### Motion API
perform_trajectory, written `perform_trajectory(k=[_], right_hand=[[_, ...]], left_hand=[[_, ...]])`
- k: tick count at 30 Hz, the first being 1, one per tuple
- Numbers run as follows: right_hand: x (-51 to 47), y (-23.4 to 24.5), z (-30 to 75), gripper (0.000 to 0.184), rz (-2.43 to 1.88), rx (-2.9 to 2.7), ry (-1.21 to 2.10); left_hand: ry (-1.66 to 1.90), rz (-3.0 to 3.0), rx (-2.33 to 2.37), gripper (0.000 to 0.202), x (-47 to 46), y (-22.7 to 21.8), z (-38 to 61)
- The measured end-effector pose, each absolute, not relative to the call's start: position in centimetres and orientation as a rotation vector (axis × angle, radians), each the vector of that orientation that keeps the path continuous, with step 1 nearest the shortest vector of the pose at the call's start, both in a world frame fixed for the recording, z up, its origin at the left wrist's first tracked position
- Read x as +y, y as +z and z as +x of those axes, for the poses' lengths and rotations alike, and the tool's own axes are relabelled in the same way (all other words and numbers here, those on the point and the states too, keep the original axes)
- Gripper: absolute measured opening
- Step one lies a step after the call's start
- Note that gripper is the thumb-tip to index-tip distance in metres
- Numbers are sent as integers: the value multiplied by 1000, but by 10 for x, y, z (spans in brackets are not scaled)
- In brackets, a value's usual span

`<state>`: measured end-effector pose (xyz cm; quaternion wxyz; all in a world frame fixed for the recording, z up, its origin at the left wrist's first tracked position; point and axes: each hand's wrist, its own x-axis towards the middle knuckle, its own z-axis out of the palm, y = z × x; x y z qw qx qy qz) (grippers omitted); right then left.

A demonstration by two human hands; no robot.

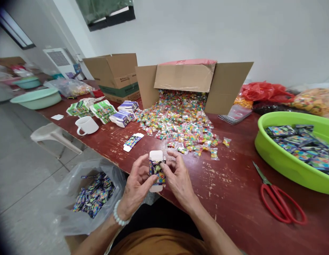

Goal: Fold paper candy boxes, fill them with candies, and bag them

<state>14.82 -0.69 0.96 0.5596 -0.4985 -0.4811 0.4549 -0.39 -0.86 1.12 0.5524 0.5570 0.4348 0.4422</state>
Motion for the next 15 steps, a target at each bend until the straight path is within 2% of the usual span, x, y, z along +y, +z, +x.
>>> perform_trajectory(k=[3, 9, 15], right_hand=[[-9, 2, 141, 37, -1135, -1077, 1078], [-5, -1, 149, 28, -1177, -1143, 1114], [8, 2, 160, 31, -1149, -1047, 1267]], left_hand=[[1002, 1389, 1041, 57, -8, 13, -4], [911, 1310, 974, 28, 3, 16, -8], [930, 1343, 1081, 22, 6, 20, -4]])
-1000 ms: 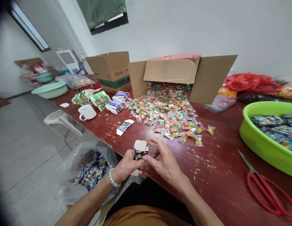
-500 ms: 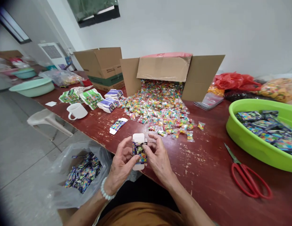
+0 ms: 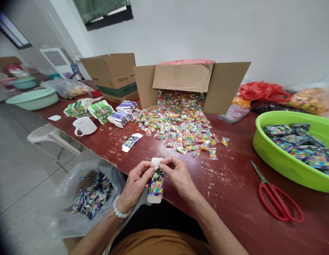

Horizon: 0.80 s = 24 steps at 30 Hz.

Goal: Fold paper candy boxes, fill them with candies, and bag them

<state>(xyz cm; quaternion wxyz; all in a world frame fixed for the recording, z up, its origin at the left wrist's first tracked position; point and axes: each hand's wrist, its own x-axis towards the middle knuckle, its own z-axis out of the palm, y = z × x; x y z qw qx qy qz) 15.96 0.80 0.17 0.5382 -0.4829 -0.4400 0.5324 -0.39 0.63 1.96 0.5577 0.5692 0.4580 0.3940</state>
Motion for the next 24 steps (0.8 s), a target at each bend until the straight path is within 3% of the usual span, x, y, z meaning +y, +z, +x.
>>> perform_trajectory(k=[3, 5, 8, 15, 19, 24], right_hand=[[9, 4, 161, 39, -1099, -1100, 1326], [8, 7, 161, 28, -1100, -1226, 1300], [5, 10, 161, 22, -1097, -1322, 1184], [-1, 10, 158, 18, -1101, -1478, 998], [-2, 14, 157, 23, -1127, -1563, 926], [1, 20, 155, 9, -1203, -1586, 962]], left_hand=[[975, 1326, 1060, 21, 8, 20, -2], [1036, 1231, 1013, 22, 8, 19, -2], [1109, 975, 961, 39, 8, 19, -2], [727, 733, 735, 48, 2, 16, 0], [713, 716, 787, 59, 3, 14, 2], [816, 873, 801, 59, 4, 10, 4]])
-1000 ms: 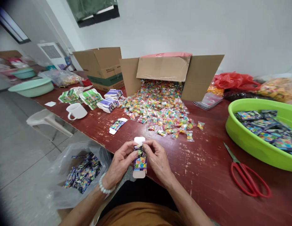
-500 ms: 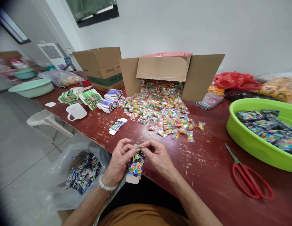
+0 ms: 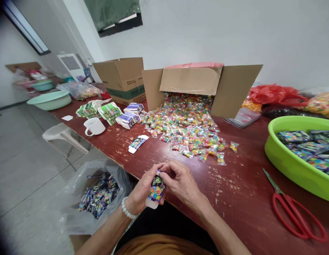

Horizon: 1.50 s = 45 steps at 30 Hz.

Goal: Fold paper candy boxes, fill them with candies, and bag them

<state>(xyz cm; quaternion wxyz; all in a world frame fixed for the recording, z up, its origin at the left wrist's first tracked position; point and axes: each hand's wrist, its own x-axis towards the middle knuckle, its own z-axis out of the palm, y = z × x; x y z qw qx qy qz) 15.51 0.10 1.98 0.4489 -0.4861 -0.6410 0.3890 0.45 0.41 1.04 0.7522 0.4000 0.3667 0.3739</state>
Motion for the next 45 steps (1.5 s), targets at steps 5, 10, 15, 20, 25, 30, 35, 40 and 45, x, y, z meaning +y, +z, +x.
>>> perform_trajectory(k=[5, 10, 15, 20, 25, 30, 35, 40, 45], right_hand=[[6, 22, 156, 21, -1129, -1322, 1327], [1, 17, 155, 25, -1022, -1325, 1377], [-10, 4, 145, 12, -1060, -1535, 957], [10, -7, 164, 13, -1157, -1746, 710], [46, -39, 237, 31, -1610, -1648, 154], [57, -72, 279, 17, -1695, -1556, 93], [49, -62, 283, 23, -1702, -1303, 146], [31, -33, 259, 40, -1634, -1096, 429], [14, -7, 219, 39, -1321, -792, 1021]], left_hand=[[709, 911, 732, 67, 4, 7, 1], [725, 967, 794, 63, 5, 8, -3], [823, 976, 852, 53, 7, 4, 3], [870, 892, 871, 51, 20, -6, 13], [1026, 757, 859, 53, 47, -8, 5], [1023, 865, 1052, 56, 65, -20, -13], [880, 1130, 1184, 56, 69, -20, -36], [569, 1188, 1197, 41, 65, -6, -42], [830, 871, 1056, 54, 51, 4, -22]])
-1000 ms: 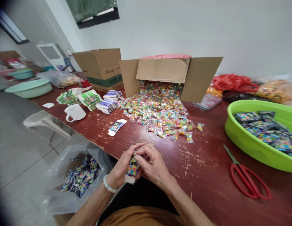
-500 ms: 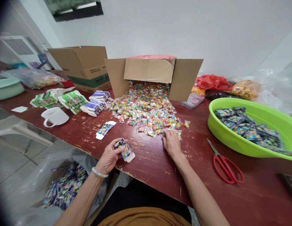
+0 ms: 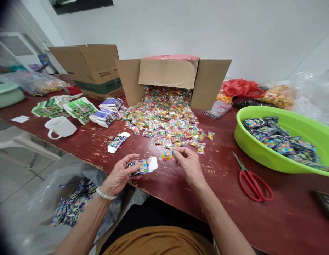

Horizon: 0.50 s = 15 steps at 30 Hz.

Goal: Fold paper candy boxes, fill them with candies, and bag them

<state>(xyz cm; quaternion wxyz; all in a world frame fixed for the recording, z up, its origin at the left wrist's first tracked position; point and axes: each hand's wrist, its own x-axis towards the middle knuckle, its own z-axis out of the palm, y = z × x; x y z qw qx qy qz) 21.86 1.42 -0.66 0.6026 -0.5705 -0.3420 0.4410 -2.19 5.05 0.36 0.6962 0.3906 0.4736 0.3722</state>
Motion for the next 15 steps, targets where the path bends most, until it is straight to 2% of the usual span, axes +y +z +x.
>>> perform_trajectory(k=[3, 7, 15], right_hand=[[8, 3, 201, 37, -1296, -822, 1105], [3, 8, 187, 35, -1358, -942, 1059], [-3, 13, 186, 15, -1427, -1375, 617]], left_hand=[[859, 793, 945, 56, 39, 9, -13], [812, 751, 796, 55, 22, 5, -8], [639, 939, 654, 44, 7, -4, -5]])
